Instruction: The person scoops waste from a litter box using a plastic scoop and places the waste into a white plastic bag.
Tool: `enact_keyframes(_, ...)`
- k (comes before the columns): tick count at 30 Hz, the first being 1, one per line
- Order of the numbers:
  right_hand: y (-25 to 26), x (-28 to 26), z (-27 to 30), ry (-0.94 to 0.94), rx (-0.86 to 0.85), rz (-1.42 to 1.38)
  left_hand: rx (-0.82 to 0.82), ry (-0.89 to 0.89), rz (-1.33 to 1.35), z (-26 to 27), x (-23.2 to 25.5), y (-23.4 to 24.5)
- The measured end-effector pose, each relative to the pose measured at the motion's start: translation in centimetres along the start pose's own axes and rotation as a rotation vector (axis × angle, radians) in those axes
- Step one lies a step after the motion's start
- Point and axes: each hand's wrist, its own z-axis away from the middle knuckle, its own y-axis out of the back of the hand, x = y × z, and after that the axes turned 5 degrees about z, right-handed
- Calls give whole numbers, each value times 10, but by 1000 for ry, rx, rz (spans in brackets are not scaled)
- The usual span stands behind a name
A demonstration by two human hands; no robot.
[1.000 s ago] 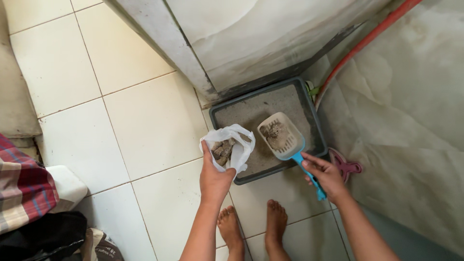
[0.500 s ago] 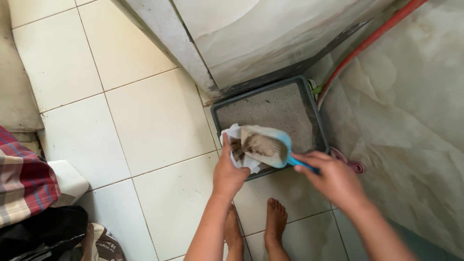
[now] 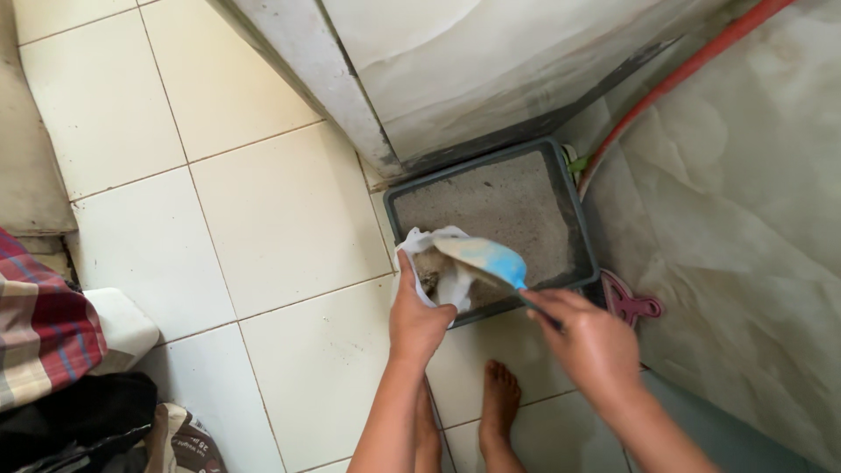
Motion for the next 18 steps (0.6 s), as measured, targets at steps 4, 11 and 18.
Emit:
enact_keyframes(4, -7, 35, -14, -414, -283, -612, 11, 14, 40, 1, 2, 7)
enact_keyframes(11, -58, 125, -53, -652, -263, -750, 5, -136, 113, -1, -1, 13)
enact_keyframes(18, -175, 198, -131, -805, -354, -672, -38, -79, 72, -13, 2, 19)
